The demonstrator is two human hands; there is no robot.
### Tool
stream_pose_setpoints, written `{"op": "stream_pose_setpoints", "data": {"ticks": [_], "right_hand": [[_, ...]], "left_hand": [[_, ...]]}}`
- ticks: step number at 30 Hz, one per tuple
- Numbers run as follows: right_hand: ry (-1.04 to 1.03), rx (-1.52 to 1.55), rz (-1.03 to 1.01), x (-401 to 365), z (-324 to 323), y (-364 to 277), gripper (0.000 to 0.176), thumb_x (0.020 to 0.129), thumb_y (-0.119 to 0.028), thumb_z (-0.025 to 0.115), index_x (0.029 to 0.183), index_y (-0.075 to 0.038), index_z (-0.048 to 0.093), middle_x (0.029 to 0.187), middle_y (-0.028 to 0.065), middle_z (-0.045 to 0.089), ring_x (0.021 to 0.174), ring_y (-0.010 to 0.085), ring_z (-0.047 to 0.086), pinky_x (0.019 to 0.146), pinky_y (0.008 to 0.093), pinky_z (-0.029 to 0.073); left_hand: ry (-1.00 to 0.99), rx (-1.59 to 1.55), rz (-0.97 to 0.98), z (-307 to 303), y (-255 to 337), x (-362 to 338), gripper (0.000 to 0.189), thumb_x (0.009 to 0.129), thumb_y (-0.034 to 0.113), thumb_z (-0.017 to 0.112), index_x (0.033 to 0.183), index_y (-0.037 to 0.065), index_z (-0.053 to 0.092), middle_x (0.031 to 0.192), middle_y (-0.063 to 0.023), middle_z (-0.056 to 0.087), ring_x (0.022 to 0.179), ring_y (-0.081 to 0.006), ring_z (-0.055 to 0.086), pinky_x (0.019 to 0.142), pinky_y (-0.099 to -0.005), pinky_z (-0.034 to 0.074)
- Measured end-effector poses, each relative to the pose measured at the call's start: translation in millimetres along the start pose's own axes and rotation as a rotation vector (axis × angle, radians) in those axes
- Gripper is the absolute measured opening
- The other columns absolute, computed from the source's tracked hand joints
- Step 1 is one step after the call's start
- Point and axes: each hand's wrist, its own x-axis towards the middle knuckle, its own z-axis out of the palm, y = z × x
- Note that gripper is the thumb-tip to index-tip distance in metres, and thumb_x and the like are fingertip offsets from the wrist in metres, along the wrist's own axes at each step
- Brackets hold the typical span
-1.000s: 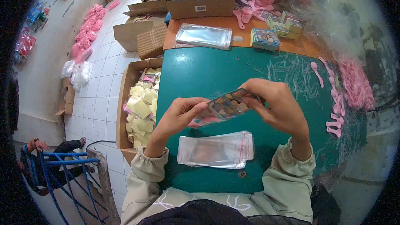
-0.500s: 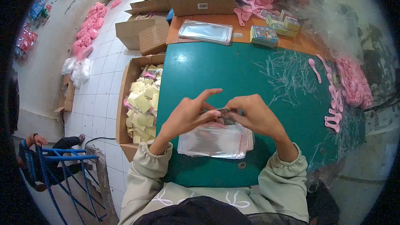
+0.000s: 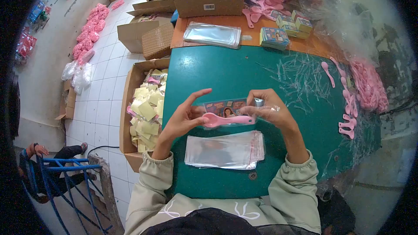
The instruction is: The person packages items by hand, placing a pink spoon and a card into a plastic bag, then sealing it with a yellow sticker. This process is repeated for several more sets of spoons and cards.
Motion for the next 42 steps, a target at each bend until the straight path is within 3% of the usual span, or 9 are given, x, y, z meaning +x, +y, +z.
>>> {"op": "stream_pose_setpoints", "data": {"ticks": [4,8,10,12,16,21,28,37,42], "right_hand": [[0.072,-0.048,-0.025,0,3,-10,0.017,0.074,-0.014,0.074,0.072,-0.002,0.062,0.064,0.0026,0.059,0.060,0.0063,0.055,0.053,0.0221,0.042],[0.388,-0.480,-0.309,4,15,-17,0.019,0.077,-0.015,0.070,0.088,-0.001,0.064,0.077,0.0088,0.064,0.071,0.0157,0.061,0.063,0.0277,0.048],[0.226,-0.615,-0.439,6,22,-14,0.024,0.078,-0.016,0.069,0.098,-0.003,0.063,0.090,0.0119,0.063,0.082,0.0228,0.061,0.071,0.0321,0.049],[0.061,-0.728,-0.440,1,26,-10,0.030,0.079,-0.015,0.066,0.107,-0.005,0.060,0.107,0.0153,0.059,0.099,0.0319,0.055,0.084,0.0387,0.045],[0.039,-0.752,-0.358,2,35,-2,0.023,0.077,-0.011,0.067,0.098,-0.005,0.061,0.099,0.0112,0.057,0.093,0.0287,0.055,0.079,0.0368,0.046],[0.022,-0.786,-0.283,14,47,10,0.017,0.077,-0.011,0.067,0.090,-0.004,0.059,0.093,0.0102,0.054,0.092,0.0270,0.052,0.075,0.0365,0.045],[0.042,-0.761,-0.403,47,76,29,0.021,0.073,-0.013,0.069,0.083,-0.003,0.054,0.090,0.0134,0.051,0.088,0.0312,0.050,0.076,0.0403,0.042],[-0.039,-0.769,-0.385,55,82,37,0.013,0.075,-0.013,0.063,0.080,-0.004,0.055,0.084,0.0125,0.051,0.085,0.0299,0.050,0.077,0.0400,0.040],[-0.011,-0.702,-0.430,31,70,20,0.014,0.074,-0.010,0.064,0.080,-0.005,0.053,0.083,0.0094,0.049,0.082,0.0268,0.048,0.076,0.0369,0.039]], "left_hand": [[0.194,0.326,0.131,9,-8,2,0.064,0.084,0.010,0.064,0.137,0.007,0.029,0.094,-0.0108,0.064,0.083,-0.0153,0.064,0.070,-0.0250,0.052],[0.259,0.075,-0.051,22,-18,4,0.064,0.093,0.013,0.051,0.143,0.011,0.012,0.106,-0.0179,0.060,0.096,-0.0212,0.062,0.079,-0.0329,0.052],[0.097,-0.273,-0.170,26,-15,5,0.062,0.096,0.016,0.044,0.143,0.012,0.004,0.110,-0.0197,0.058,0.099,-0.0235,0.061,0.080,-0.0351,0.052],[0.050,-0.298,-0.185,27,-21,6,0.060,0.098,0.017,0.039,0.143,0.013,-0.001,0.111,-0.0202,0.057,0.100,-0.0242,0.061,0.080,-0.0348,0.053],[0.064,-0.243,-0.208,25,-31,6,0.055,0.098,0.016,0.037,0.143,0.012,0.004,0.104,-0.0198,0.060,0.093,-0.0224,0.063,0.075,-0.0318,0.054],[0.253,0.095,-0.217,19,-18,1,0.039,0.097,0.010,0.035,0.134,0.007,0.022,0.079,-0.0122,0.063,0.067,-0.0153,0.064,0.056,-0.0255,0.053],[0.456,0.270,-0.162,15,-16,-4,0.032,0.097,0.009,0.034,0.128,0.003,0.029,0.066,-0.0089,0.061,0.053,-0.0143,0.061,0.048,-0.0257,0.050],[0.540,0.352,-0.061,7,-21,-3,0.033,0.099,0.014,0.033,0.130,0.005,0.030,0.074,-0.0095,0.062,0.064,-0.0139,0.063,0.056,-0.0247,0.053],[0.287,0.004,-0.247,9,-15,17,0.040,0.097,0.020,0.041,0.132,0.004,0.029,0.077,-0.0127,0.063,0.071,-0.0172,0.066,0.063,-0.0282,0.055]]}}
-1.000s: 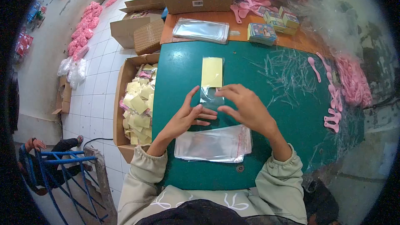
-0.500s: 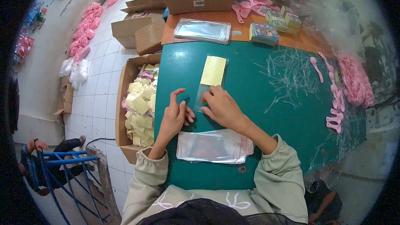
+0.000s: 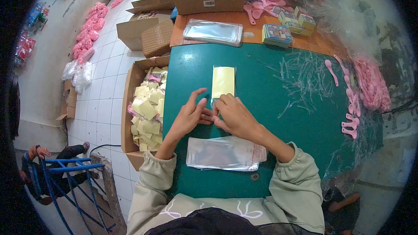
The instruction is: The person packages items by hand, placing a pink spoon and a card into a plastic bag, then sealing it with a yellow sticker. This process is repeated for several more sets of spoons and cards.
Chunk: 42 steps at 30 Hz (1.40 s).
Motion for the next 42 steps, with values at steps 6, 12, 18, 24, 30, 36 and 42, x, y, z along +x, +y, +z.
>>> {"op": "stream_pose_setpoints", "data": {"ticks": [6,12,18,24,30,36,42], "right_hand": [[-0.054,-0.037,0.004,-11,-6,-3,0.014,0.073,-0.009,0.063,0.079,-0.006,0.051,0.082,0.0072,0.048,0.081,0.0242,0.048,0.074,0.0346,0.038],[-0.117,0.117,-0.070,-12,-5,12,0.012,0.074,-0.010,0.062,0.079,-0.008,0.051,0.081,0.0052,0.047,0.082,0.0228,0.047,0.076,0.0347,0.035],[-0.307,0.113,-0.051,-19,-40,6,0.012,0.080,-0.014,0.060,0.080,-0.007,0.050,0.081,0.0058,0.047,0.082,0.0206,0.048,0.076,0.0334,0.037],[-0.236,0.462,0.204,-58,-147,71,0.013,0.082,-0.014,0.061,0.081,-0.004,0.053,0.080,0.0051,0.052,0.075,0.0178,0.052,0.067,0.0310,0.042],[0.327,-1.046,0.669,-132,-170,156,0.021,0.081,-0.011,0.060,0.098,0.000,0.056,0.087,0.0156,0.059,0.079,0.0298,0.058,0.074,0.0383,0.047],[0.012,0.230,0.354,-45,-65,9,0.036,0.080,-0.031,0.068,0.105,-0.006,0.063,0.091,0.0108,0.056,0.073,0.0174,0.055,0.064,0.0303,0.046],[-0.029,0.238,0.244,-29,-28,-4,0.029,0.076,-0.028,0.071,0.096,-0.007,0.067,0.086,0.0076,0.052,0.065,0.0171,0.051,0.060,0.0306,0.043]], "left_hand": [[-0.103,0.038,0.085,9,-25,24,0.058,0.087,0.008,0.056,0.136,0.006,0.024,0.081,-0.0144,0.066,0.071,-0.0174,0.066,0.064,-0.0301,0.054],[-0.021,0.042,0.134,14,-21,20,0.064,0.086,0.003,0.056,0.138,0.007,0.019,0.078,-0.0141,0.066,0.070,-0.0181,0.067,0.064,-0.0310,0.055],[-0.075,-0.061,0.067,15,-15,16,0.059,0.091,0.003,0.051,0.140,0.012,0.019,0.086,-0.0135,0.065,0.079,-0.0166,0.065,0.067,-0.0277,0.055],[-0.230,-0.185,0.009,4,-7,11,0.043,0.094,0.006,0.045,0.135,0.008,0.031,0.095,-0.0140,0.064,0.088,-0.0182,0.065,0.073,-0.0255,0.054],[-0.299,-0.158,0.003,1,-6,13,0.026,0.094,0.009,0.045,0.119,0.003,0.052,0.100,-0.0091,0.063,0.090,-0.0117,0.061,0.074,-0.0219,0.050],[-0.305,-0.122,0.026,3,-14,11,0.024,0.093,0.014,0.050,0.114,0.003,0.057,0.102,-0.0033,0.063,0.088,-0.0064,0.056,0.071,-0.0189,0.047],[-0.284,-0.067,0.018,1,-15,11,0.026,0.093,0.014,0.050,0.116,0.002,0.056,0.104,-0.0024,0.061,0.087,-0.0055,0.055,0.071,-0.0193,0.046]]}}
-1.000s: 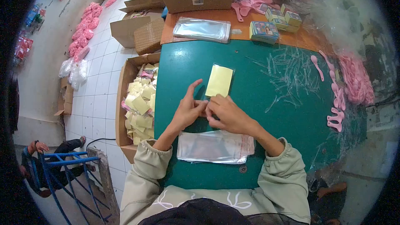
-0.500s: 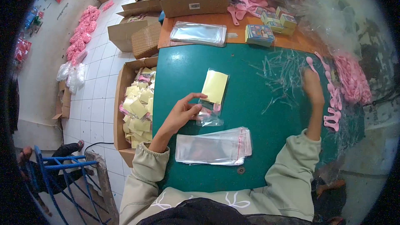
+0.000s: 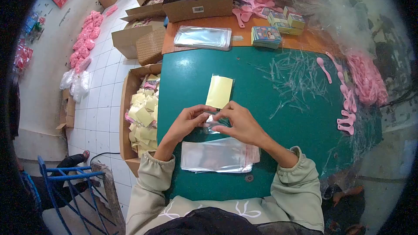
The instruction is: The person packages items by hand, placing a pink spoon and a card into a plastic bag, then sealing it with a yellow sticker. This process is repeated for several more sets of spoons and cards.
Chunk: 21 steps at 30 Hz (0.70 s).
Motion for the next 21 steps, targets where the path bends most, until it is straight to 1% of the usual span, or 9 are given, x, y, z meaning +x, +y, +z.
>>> {"op": "stream_pose_setpoints", "data": {"ticks": [4,7,8,10,12,14,16,20,21], "right_hand": [[-0.013,-0.025,0.039,-5,-2,3,0.021,0.076,-0.020,0.071,0.091,-0.007,0.067,0.088,0.0087,0.056,0.071,0.0157,0.055,0.062,0.0294,0.045],[-0.010,0.235,0.004,-10,-19,10,0.014,0.078,-0.014,0.068,0.087,-0.004,0.067,0.084,0.0086,0.062,0.075,0.0137,0.059,0.063,0.0272,0.048],[-0.093,0.459,0.162,-11,-30,14,0.010,0.079,-0.010,0.066,0.084,0.000,0.067,0.080,0.0082,0.066,0.074,0.0125,0.061,0.064,0.0248,0.049],[-0.138,0.545,0.211,-16,-62,4,0.007,0.080,-0.002,0.064,0.081,0.005,0.064,0.082,0.0112,0.065,0.072,0.0146,0.061,0.066,0.0252,0.050],[-0.215,0.544,0.173,-24,-102,11,0.009,0.078,-0.004,0.067,0.078,0.005,0.065,0.080,0.0125,0.065,0.074,0.0155,0.063,0.066,0.0254,0.051],[-0.194,0.567,0.001,-33,-148,58,0.016,0.081,-0.011,0.064,0.091,0.002,0.065,0.091,0.0150,0.066,0.077,0.0188,0.064,0.068,0.0296,0.052],[0.492,-0.329,0.342,-39,-164,80,0.034,0.080,-0.013,0.064,0.110,0.002,0.056,0.114,0.0223,0.056,0.092,0.0251,0.062,0.074,0.0353,0.052],[0.599,-0.983,0.281,-38,-129,66,0.062,0.069,-0.010,0.073,0.124,-0.005,0.044,0.133,0.0205,0.034,0.108,0.0282,0.051,0.079,0.0407,0.049],[0.395,-0.652,0.112,-29,-111,43,0.060,0.069,-0.008,0.073,0.122,-0.007,0.045,0.126,0.0183,0.037,0.103,0.0275,0.053,0.078,0.0385,0.050]], "left_hand": [[0.001,-0.007,0.000,2,2,0,0.026,0.093,0.012,0.050,0.115,0.001,0.055,0.104,-0.0043,0.062,0.088,-0.0065,0.057,0.073,-0.0196,0.048],[0.008,-0.070,-0.006,1,-2,1,0.025,0.094,0.011,0.049,0.116,0.001,0.054,0.104,-0.0065,0.062,0.090,-0.0085,0.059,0.075,-0.0204,0.049],[0.011,-0.098,-0.011,1,-3,1,0.026,0.094,0.011,0.049,0.117,0.001,0.054,0.104,-0.0072,0.062,0.091,-0.0093,0.060,0.075,-0.0207,0.050],[0.007,-0.074,-0.002,2,-1,0,0.026,0.094,0.010,0.048,0.117,0.001,0.053,0.103,-0.0079,0.062,0.093,-0.0109,0.061,0.075,-0.0211,0.050],[0.007,-0.067,0.007,1,-1,0,0.026,0.094,0.011,0.048,0.117,0.001,0.053,0.104,-0.0082,0.062,0.095,-0.0123,0.061,0.076,-0.0217,0.051],[0.012,-0.077,0.018,1,-3,0,0.026,0.095,0.013,0.048,0.117,0.002,0.053,0.104,-0.0082,0.062,0.098,-0.0136,0.061,0.078,-0.0225,0.050],[0.056,-0.138,0.069,4,3,-3,0.025,0.095,0.015,0.049,0.116,0.003,0.053,0.105,-0.0076,0.062,0.099,-0.0144,0.061,0.080,-0.0236,0.050],[0.093,-0.263,0.105,13,8,-8,0.025,0.095,0.019,0.049,0.115,0.004,0.053,0.109,-0.0071,0.061,0.101,-0.0155,0.060,0.081,-0.0256,0.050],[0.083,-0.293,0.082,14,8,-10,0.025,0.095,0.019,0.049,0.115,0.004,0.053,0.110,-0.0075,0.061,0.101,-0.0157,0.060,0.082,-0.0258,0.050]]}}
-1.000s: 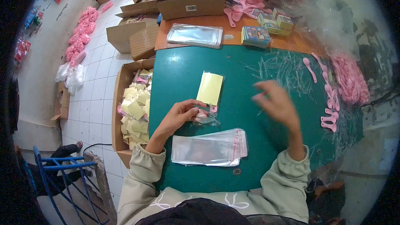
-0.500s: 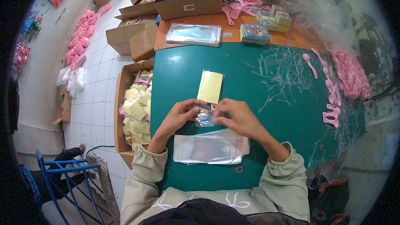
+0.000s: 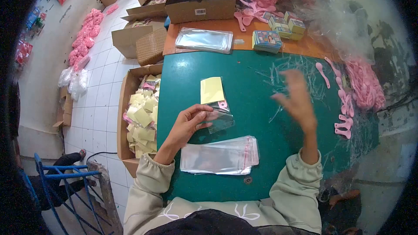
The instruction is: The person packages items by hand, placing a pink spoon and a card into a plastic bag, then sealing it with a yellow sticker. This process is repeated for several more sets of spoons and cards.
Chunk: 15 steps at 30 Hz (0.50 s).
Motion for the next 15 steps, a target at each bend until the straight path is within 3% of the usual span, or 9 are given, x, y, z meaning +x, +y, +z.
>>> {"op": "stream_pose_setpoints", "data": {"ticks": [1,3,8,11,14,15], "right_hand": [[-0.163,0.357,-0.154,3,4,-35,0.059,0.068,-0.006,0.074,0.120,-0.009,0.046,0.120,0.0160,0.041,0.098,0.0267,0.054,0.078,0.0363,0.050],[-0.288,0.692,-0.165,-2,38,-68,0.046,0.070,-0.004,0.072,0.112,-0.009,0.051,0.109,0.0115,0.044,0.089,0.0225,0.056,0.075,0.0312,0.050],[-0.192,0.690,-0.295,3,83,-69,0.022,0.074,-0.003,0.070,0.092,-0.003,0.058,0.101,0.0073,0.048,0.080,0.0156,0.055,0.071,0.0282,0.048],[-0.214,0.820,-0.208,3,83,-66,0.015,0.076,-0.003,0.068,0.088,-0.002,0.059,0.098,0.0063,0.048,0.080,0.0136,0.054,0.070,0.0268,0.047],[-0.265,0.895,-0.123,-1,80,-66,0.012,0.078,-0.005,0.066,0.087,-0.002,0.059,0.098,0.0062,0.048,0.080,0.0125,0.053,0.070,0.0260,0.047],[-0.281,0.905,-0.110,0,80,-67,0.011,0.079,-0.006,0.066,0.087,-0.003,0.059,0.098,0.0062,0.048,0.080,0.0121,0.053,0.070,0.0259,0.047]], "left_hand": [[-0.009,-0.024,-0.024,1,1,-1,0.025,0.095,0.019,0.048,0.115,0.005,0.053,0.111,-0.0078,0.060,0.101,-0.0160,0.060,0.082,-0.0260,0.050],[-0.018,-0.040,-0.070,1,4,-2,0.025,0.096,0.019,0.047,0.116,0.004,0.052,0.113,-0.0082,0.059,0.102,-0.0166,0.060,0.082,-0.0267,0.050],[-0.019,-0.057,-0.124,-3,12,-11,0.026,0.097,0.016,0.044,0.119,0.003,0.048,0.110,-0.0094,0.059,0.100,-0.0187,0.060,0.082,-0.0271,0.052],[0.042,0.030,0.052,-14,-6,-8,0.026,0.094,0.011,0.049,0.118,0.003,0.047,0.106,-0.0101,0.060,0.097,-0.0175,0.061,0.077,-0.0265,0.052],[0.104,0.705,0.216,1,4,-9,0.025,0.089,0.005,0.054,0.113,0.003,0.048,0.104,-0.0102,0.061,0.095,-0.0167,0.061,0.073,-0.0265,0.054],[0.132,0.739,0.275,3,0,-5,0.020,0.084,0.002,0.060,0.103,0.002,0.053,0.095,-0.0089,0.060,0.087,-0.0149,0.062,0.067,-0.0259,0.054]]}}
